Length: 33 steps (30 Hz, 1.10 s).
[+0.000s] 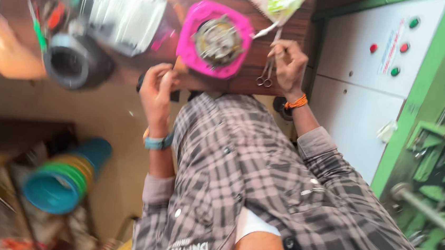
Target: The person opens a cardboard box on a workbench and removes a packaged pink mixer housing and its parts. They peel plastic wrapping off the pink housing, then pick up a motor assembly and fit it into the housing, pressing and aligning the parts together by hand.
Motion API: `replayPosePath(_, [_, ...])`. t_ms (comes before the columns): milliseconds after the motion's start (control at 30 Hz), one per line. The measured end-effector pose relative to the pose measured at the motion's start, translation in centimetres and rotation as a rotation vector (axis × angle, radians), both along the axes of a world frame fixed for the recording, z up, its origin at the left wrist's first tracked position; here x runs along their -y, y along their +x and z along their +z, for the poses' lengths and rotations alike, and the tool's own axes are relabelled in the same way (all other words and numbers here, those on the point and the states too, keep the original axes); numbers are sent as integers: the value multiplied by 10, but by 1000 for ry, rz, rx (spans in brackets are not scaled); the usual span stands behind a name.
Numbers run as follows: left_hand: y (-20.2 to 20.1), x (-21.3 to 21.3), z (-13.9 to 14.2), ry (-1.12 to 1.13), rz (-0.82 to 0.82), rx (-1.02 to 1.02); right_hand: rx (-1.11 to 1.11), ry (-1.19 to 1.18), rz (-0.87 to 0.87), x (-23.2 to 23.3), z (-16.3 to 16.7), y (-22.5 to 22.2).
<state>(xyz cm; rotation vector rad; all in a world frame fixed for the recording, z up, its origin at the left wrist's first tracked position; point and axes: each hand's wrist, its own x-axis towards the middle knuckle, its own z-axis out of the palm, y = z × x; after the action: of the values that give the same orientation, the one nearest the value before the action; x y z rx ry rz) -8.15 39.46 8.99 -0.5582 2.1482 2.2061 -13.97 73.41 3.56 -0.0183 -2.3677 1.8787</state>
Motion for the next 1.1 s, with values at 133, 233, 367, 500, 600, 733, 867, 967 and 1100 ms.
replayPosePath(133, [-19, -8, 45, -76, -49, 19, 108, -7, -124, -38, -29, 29])
replayPosePath(233, [-39, -11, 76, -245, -117, -25, 186, -43, -200, -43, -43, 44])
replayPosePath(367, [-71, -47, 96, -549, -310, -158, 212, -133, -247, -46, -53, 42])
replayPosePath(500, [-106, -91, 99, -933, -558, -317, 161, -28, -174, -52, -52, 22])
replayPosePath(600, [-147, -101, 88, -971, -652, -400, 105, 41, -119, -60, -52, 2])
replayPosePath(733, [-192, -91, 74, -650, -577, -188, -18, 126, -26, -67, -53, -24])
replayPosePath(867, [-226, -83, 56, -716, -882, -205, -201, 343, 85, -72, -53, -46])
replayPosePath(967, [-251, -86, 35, -826, -1095, -301, -224, 461, 210, -72, -51, -53])
replayPosePath(1100, [-274, -108, 4, -712, -1320, -248, -285, 724, 273, -64, -50, -57])
